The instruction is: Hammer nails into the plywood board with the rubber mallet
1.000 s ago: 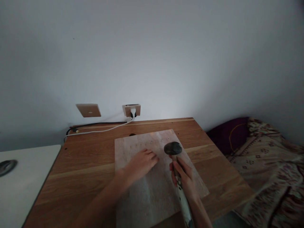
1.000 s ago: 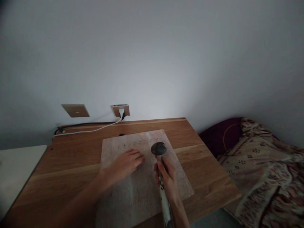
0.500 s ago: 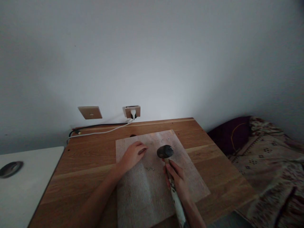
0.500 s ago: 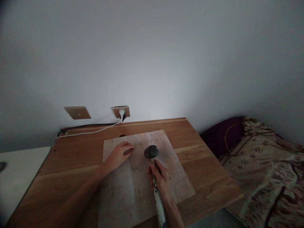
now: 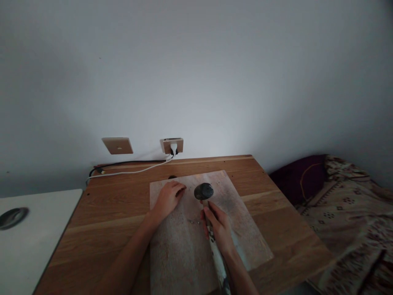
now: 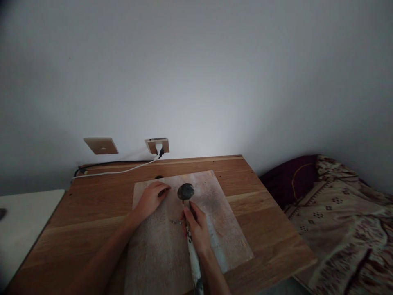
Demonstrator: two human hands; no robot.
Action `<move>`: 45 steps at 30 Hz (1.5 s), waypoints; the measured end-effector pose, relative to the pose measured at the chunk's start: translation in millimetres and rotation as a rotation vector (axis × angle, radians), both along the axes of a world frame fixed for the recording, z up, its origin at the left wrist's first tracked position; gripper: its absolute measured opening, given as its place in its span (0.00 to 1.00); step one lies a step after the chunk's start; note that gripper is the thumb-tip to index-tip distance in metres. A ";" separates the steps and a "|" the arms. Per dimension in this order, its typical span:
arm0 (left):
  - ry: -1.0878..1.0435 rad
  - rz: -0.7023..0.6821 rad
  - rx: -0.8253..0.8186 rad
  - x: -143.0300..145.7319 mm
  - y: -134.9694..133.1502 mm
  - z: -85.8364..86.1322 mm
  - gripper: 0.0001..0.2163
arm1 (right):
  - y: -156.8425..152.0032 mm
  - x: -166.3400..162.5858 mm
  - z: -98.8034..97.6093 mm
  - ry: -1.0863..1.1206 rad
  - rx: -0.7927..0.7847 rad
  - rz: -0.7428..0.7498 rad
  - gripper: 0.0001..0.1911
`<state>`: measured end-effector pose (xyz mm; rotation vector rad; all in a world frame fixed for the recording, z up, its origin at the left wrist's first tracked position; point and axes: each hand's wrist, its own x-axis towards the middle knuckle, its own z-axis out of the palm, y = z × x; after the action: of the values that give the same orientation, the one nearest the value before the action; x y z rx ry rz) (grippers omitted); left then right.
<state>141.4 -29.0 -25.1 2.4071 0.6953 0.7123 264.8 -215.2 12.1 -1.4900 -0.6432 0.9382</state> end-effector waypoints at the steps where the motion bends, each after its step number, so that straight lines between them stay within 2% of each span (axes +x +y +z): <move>1: -0.003 0.002 -0.008 0.3 0.0 -0.5 0.09 | 1.1 -1.2 -0.3 -0.002 0.000 0.007 0.23; 8: -0.070 -0.028 -0.109 0.7 2.3 -0.1 0.06 | 15.3 -6.2 9.7 -0.034 0.010 0.079 0.21; 13: -0.058 -0.033 -0.132 -0.8 2.3 1.3 0.10 | 27.4 -11.7 16.2 -0.043 0.037 0.093 0.20; 18: -0.134 -0.037 -0.155 -0.7 4.4 -5.0 0.18 | 37.8 -14.4 11.6 -0.031 0.052 0.113 0.21; 26: -0.110 -0.025 -0.234 0.6 5.6 -8.2 0.23 | 46.0 -14.2 3.9 -0.037 0.033 0.096 0.22; 29: -0.101 -0.005 -0.229 0.4 4.9 -1.6 0.20 | 43.7 -12.2 6.2 -0.034 0.022 0.118 0.23; 32: -0.073 0.036 -0.151 -2.4 0.0 15.9 0.12 | 33.9 -5.6 12.6 -0.043 0.040 0.094 0.22; 34: -0.010 -0.027 -0.069 -4.6 -9.1 31.5 0.08 | 23.1 1.4 16.7 -0.051 0.057 0.034 0.21; 36: 0.097 -0.203 0.021 -5.0 -24.4 44.5 0.08 | 11.3 9.4 18.3 -0.047 0.067 -0.054 0.21; 38: 0.218 -0.385 0.125 -2.4 -44.0 50.0 0.08 | 0.5 16.7 16.9 -0.028 0.073 -0.138 0.22; 40: 0.315 -0.466 0.224 2.6 -64.0 47.5 0.09 | -7.9 21.8 14.1 -0.008 0.071 -0.186 0.23; 42: 0.357 -0.483 0.293 8.3 -79.4 40.9 0.09 | -14.1 23.9 11.8 -0.004 0.058 -0.203 0.24; 45: 0.314 -0.495 0.311 12.5 -84.9 35.9 0.08 | -19.9 22.8 11.1 -0.025 0.036 -0.210 0.24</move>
<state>153.9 -113.8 10.8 2.8504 0.0801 0.2508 287.6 -235.2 23.1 -1.5070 -0.5071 0.7437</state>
